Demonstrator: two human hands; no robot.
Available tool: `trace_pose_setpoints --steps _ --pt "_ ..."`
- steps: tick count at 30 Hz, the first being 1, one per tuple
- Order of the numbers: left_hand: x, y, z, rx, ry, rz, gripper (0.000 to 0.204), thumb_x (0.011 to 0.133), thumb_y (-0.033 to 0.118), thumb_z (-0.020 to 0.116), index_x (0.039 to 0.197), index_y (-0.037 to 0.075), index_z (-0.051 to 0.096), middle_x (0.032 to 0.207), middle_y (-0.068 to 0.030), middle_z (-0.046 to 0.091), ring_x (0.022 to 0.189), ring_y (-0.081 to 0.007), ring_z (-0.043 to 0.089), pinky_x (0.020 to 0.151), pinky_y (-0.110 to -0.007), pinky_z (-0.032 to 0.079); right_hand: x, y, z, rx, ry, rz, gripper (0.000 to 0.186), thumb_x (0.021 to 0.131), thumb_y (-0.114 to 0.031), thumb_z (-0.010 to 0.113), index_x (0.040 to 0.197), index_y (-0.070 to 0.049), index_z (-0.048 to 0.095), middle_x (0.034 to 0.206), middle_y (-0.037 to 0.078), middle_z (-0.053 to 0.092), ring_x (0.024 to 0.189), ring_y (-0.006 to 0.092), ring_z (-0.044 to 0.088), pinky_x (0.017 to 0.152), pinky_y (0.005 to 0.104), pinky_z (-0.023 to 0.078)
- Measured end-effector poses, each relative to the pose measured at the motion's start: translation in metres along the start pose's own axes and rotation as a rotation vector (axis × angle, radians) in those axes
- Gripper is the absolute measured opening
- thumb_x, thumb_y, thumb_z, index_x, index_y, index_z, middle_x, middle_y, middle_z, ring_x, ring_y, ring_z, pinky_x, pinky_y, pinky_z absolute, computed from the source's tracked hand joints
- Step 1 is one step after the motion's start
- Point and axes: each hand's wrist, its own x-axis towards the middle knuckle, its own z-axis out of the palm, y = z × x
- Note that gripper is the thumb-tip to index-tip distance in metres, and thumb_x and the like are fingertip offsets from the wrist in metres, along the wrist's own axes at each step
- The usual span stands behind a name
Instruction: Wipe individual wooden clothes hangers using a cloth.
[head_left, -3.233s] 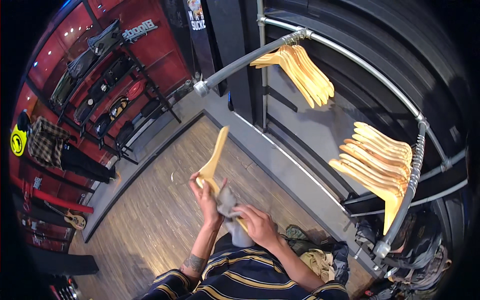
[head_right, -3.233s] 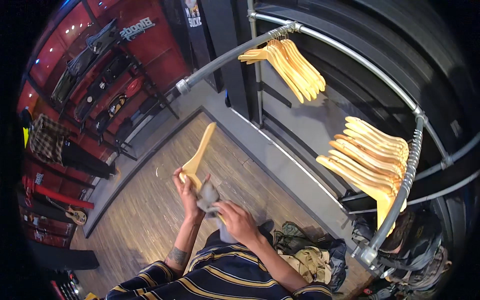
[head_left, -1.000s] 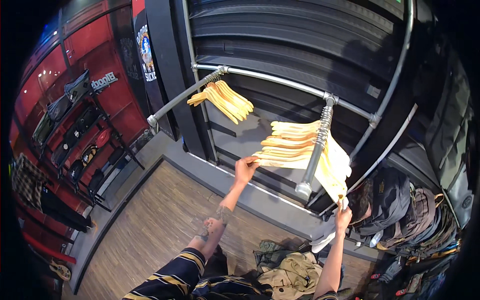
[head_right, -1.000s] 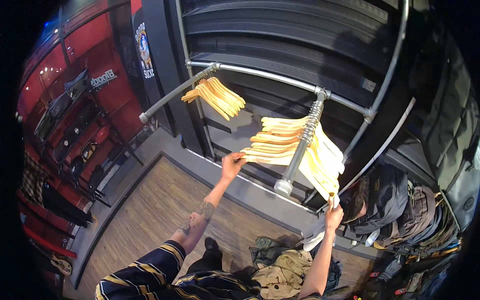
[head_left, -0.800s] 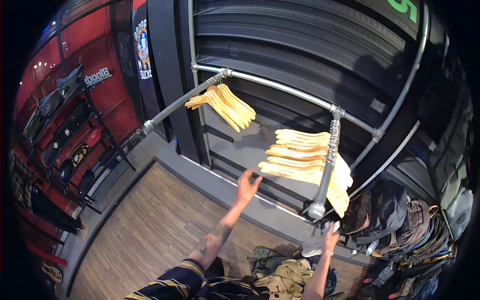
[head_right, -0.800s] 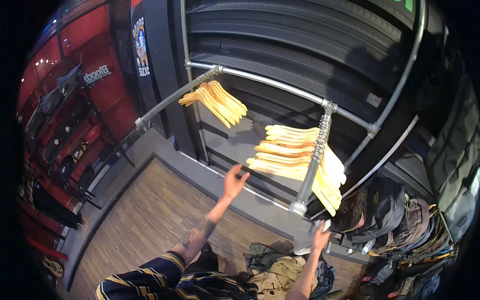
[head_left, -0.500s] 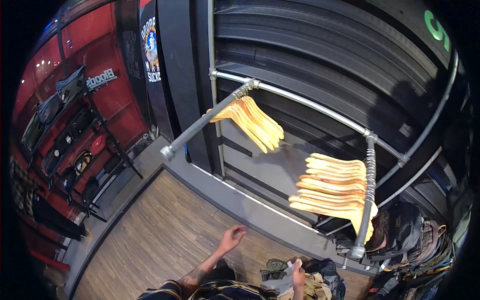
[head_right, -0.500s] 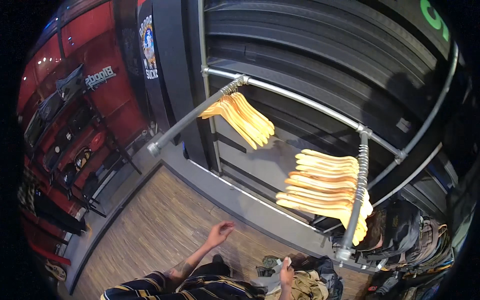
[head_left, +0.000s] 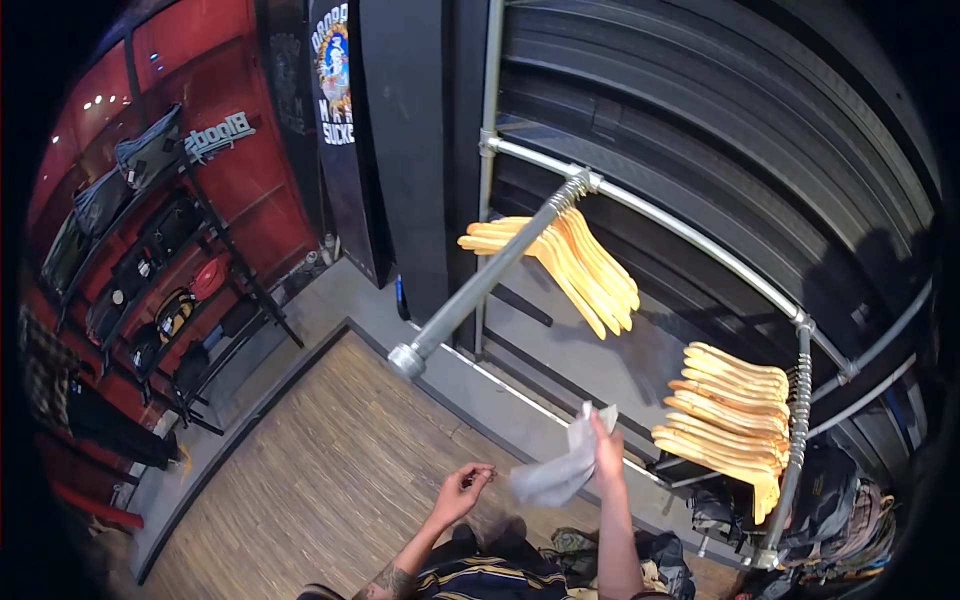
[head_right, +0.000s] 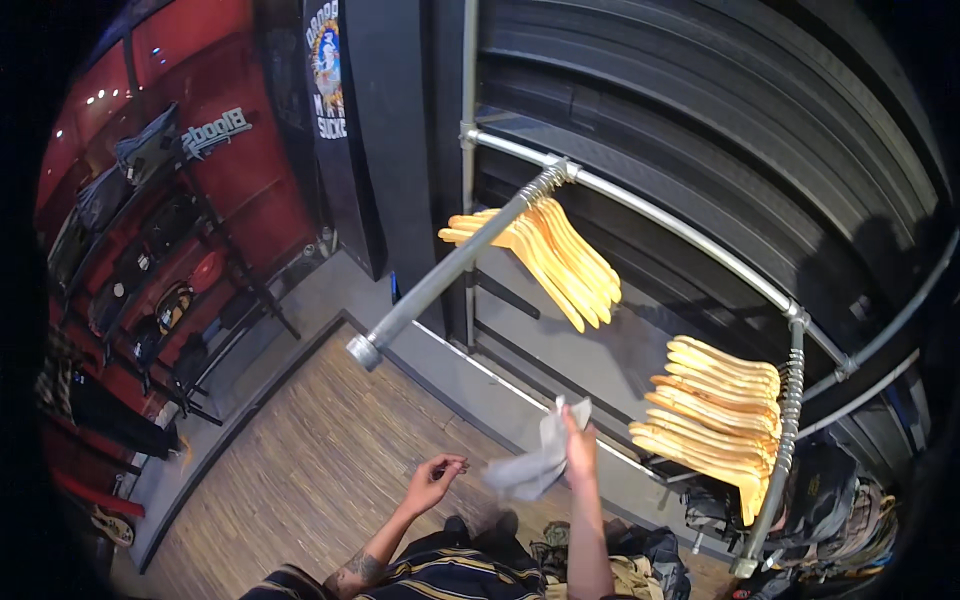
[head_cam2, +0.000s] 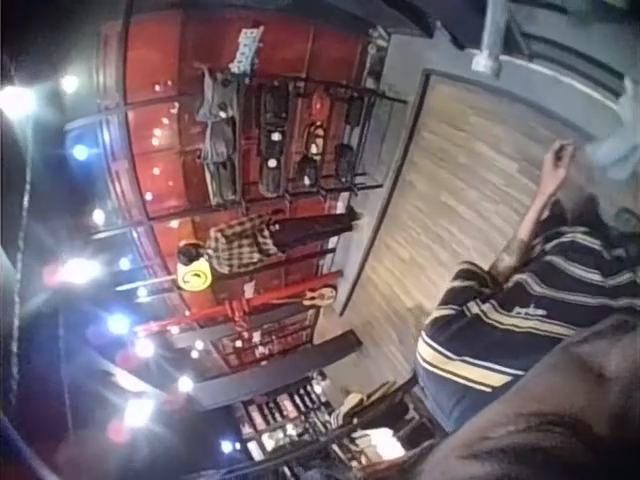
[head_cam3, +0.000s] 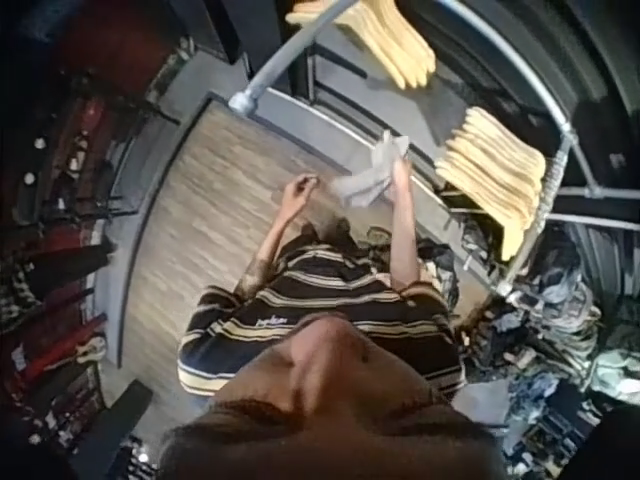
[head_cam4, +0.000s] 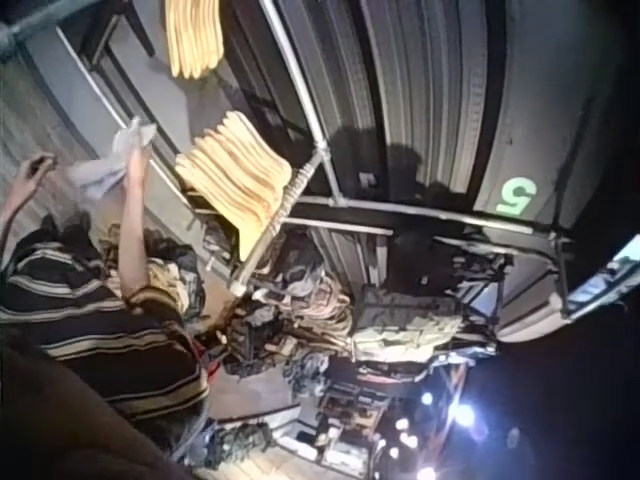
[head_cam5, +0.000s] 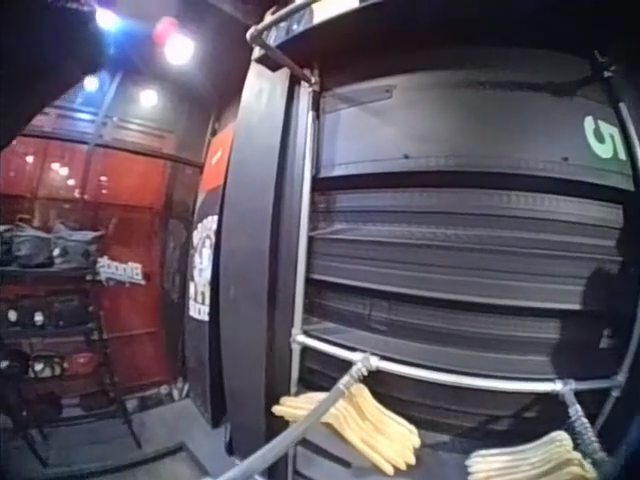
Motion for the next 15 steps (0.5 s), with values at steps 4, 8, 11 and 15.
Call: trace_pose_setpoints --steps 4,8,11,15 --pt "-0.003 -0.004 -0.007 -0.035 0.074 -0.033 0.026 0.103 0.016 0.056 0.12 -0.003 0.064 0.11 -0.0117 0.071 0.103 -0.0178 0.067 0.093 -0.03 0.052 0.11 -0.02 0.016 0.262 -0.069 -0.043 0.058 0.09 -0.052 0.07 0.125 -0.007 0.061 0.104 0.003 0.068 0.089 0.0175 0.065 0.077 0.0356 0.053" --pt "-0.018 0.012 -0.01 -0.034 0.131 -0.094 0.027 0.104 0.017 0.056 0.119 -0.003 0.064 0.11 -0.0124 0.071 0.105 -0.018 0.066 0.094 -0.031 0.052 0.173 -0.022 0.029 0.466 -0.158 0.052 0.058 0.087 -0.056 0.071 0.125 -0.013 0.062 0.112 0.001 0.061 0.101 0.0169 0.06 0.084 0.0378 0.052" --pt "-0.026 0.017 -0.007 0.009 0.23 -0.115 0.029 0.104 0.018 0.055 0.119 -0.004 0.063 0.111 -0.0124 0.07 0.106 -0.0187 0.066 0.096 -0.031 0.052 0.166 -0.03 0.048 0.405 -0.129 0.009 0.053 0.089 -0.055 0.069 0.12 -0.012 0.065 0.119 0.002 0.059 0.113 0.0187 0.056 0.096 0.0417 0.048" --pt "-0.032 0.018 0.005 -0.137 0.423 -0.169 0.03 0.105 0.02 0.054 0.12 -0.003 0.064 0.115 -0.013 0.069 0.107 -0.0203 0.066 0.098 -0.034 0.052 0.154 -0.055 0.046 0.526 -0.094 0.021 0.056 0.093 -0.057 0.062 0.127 -0.013 0.063 0.13 0.003 0.058 0.124 0.0209 0.051 0.107 0.0433 0.039"
